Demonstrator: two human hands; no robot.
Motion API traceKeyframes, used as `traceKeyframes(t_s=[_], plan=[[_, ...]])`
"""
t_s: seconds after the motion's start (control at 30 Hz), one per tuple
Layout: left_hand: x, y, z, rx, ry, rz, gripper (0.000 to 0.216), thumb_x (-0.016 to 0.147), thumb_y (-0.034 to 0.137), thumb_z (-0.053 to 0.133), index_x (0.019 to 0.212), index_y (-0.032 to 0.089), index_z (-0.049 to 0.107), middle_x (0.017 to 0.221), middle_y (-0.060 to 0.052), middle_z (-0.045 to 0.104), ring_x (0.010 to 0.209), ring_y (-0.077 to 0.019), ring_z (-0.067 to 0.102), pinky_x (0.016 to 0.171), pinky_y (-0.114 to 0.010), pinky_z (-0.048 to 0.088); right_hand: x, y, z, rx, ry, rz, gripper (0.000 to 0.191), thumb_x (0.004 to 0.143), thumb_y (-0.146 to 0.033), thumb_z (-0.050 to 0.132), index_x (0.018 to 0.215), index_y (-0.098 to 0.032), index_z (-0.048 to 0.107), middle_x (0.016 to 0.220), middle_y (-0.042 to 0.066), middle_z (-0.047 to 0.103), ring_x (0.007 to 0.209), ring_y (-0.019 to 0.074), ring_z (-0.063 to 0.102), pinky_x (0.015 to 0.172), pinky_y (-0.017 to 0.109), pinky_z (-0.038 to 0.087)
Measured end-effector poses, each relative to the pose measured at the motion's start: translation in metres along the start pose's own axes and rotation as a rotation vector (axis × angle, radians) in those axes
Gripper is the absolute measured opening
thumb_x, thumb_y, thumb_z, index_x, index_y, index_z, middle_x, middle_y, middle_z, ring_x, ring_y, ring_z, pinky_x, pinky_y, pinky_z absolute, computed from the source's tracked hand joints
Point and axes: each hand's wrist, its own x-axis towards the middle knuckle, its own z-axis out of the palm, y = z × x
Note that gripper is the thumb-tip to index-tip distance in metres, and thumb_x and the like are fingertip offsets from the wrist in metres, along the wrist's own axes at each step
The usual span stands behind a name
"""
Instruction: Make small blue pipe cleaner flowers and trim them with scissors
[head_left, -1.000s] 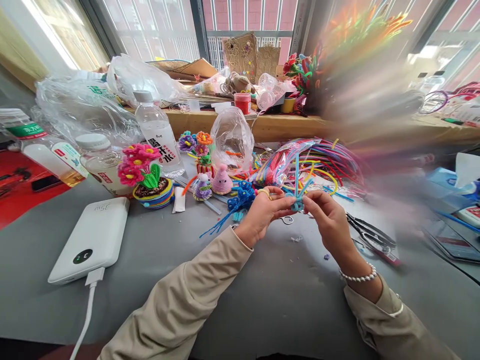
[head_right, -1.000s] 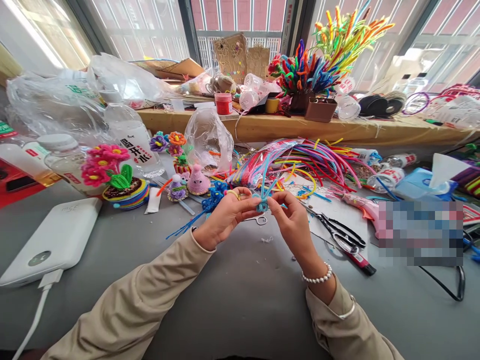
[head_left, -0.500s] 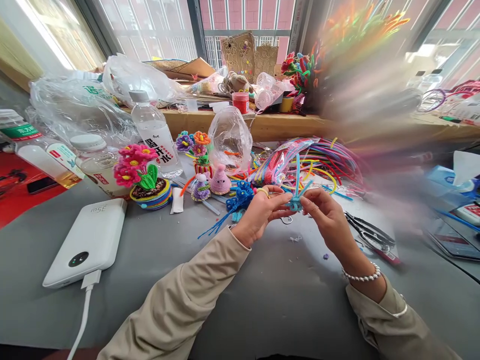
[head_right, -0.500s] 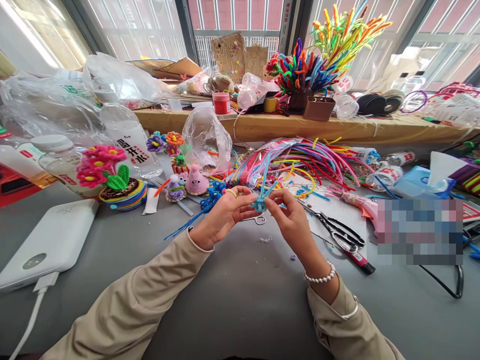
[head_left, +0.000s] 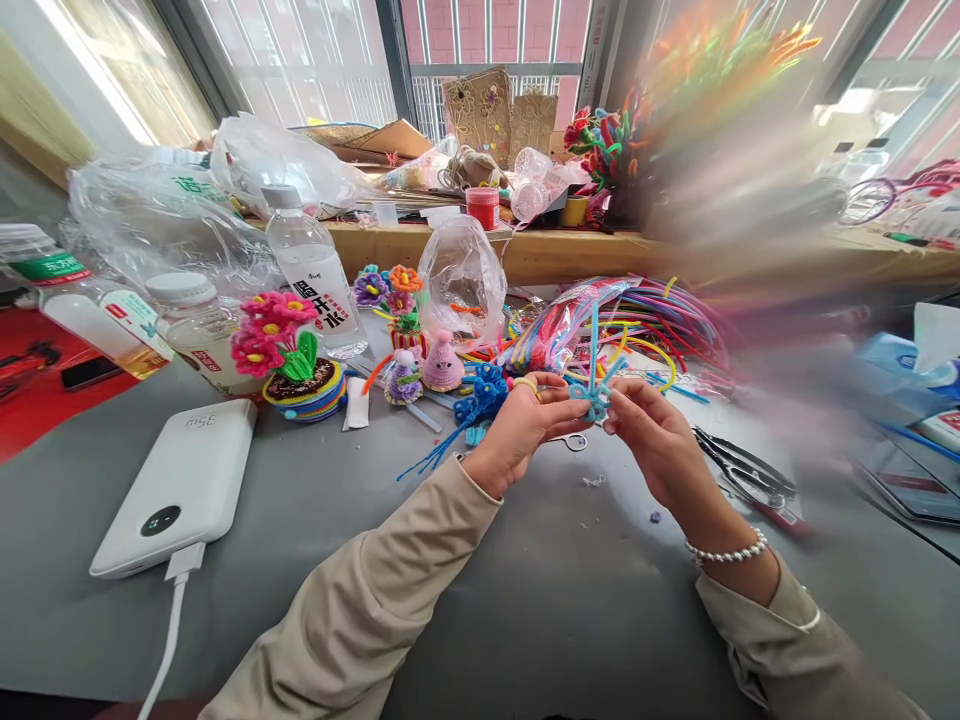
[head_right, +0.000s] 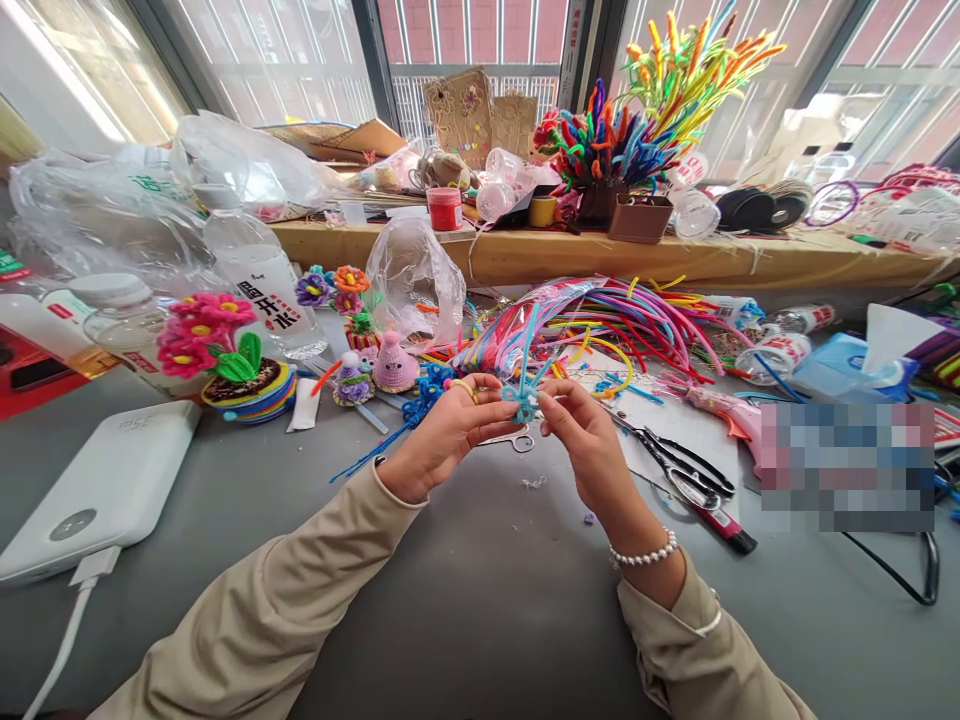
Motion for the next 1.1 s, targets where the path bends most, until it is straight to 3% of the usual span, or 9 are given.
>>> traceKeyframes(t_s=[0.2, 0.47, 0.73, 1.1], plan=[[0.0, 0.001, 0.0, 0.004, 0.008, -0.005, 0.038, 0.061, 0.007, 0.067, 0.085, 0.015, 0.039, 0.074, 0.001, 0.053, 0.065, -0.0093, 0.058, 0.077, -0.034, 0.048, 0.001, -0.001, -0.001, 0.151, -0.082, 0.093, 0.009, 0.077, -0.031, 0.056, 0.076, -0.022, 0.054, 0.073, -0.003, 0.042, 0.062, 0.0086, 0.039, 0.062, 0.022, 0.037], [-0.001, 0.0, -0.001, 0.057, 0.006, -0.001, 0.037, 0.062, 0.006, 0.066, 0.086, 0.015, 0.04, 0.074, 0.0, 0.056, 0.064, -0.0097, 0.059, 0.074, -0.034, 0.049, 0.003, -0.003, -0.007, -0.008, -0.174, 0.116, 0.013, 0.075, -0.031, 0.054, 0.068, -0.02, 0.053, 0.069, -0.002, 0.045, 0.066, 0.0114, 0.041, 0.066, 0.025, 0.038], [-0.003, 0.001, 0.0, 0.064, -0.026, -0.004, 0.037, 0.061, 0.006, 0.067, 0.085, 0.015, 0.04, 0.074, -0.001, 0.061, 0.065, -0.0105, 0.06, 0.073, -0.033, 0.049, 0.003, -0.004, -0.011, -0.153, -0.148, 0.101, 0.014, 0.072, -0.033, 0.055, 0.071, -0.019, 0.053, 0.074, -0.001, 0.049, 0.067, 0.0121, 0.045, 0.066, 0.027, 0.041], [-0.003, 0.0, -0.002, 0.188, -0.023, 0.06, 0.034, 0.062, 0.019, 0.069, 0.087, 0.013, 0.047, 0.071, -0.003, 0.062, 0.062, -0.0116, 0.06, 0.063, -0.027, 0.049, 0.004, -0.008, -0.011, -0.209, -0.109, 0.099, 0.02, 0.07, -0.035, 0.061, 0.065, -0.018, 0.052, 0.067, -0.002, 0.048, 0.064, 0.0102, 0.044, 0.062, 0.024, 0.039]])
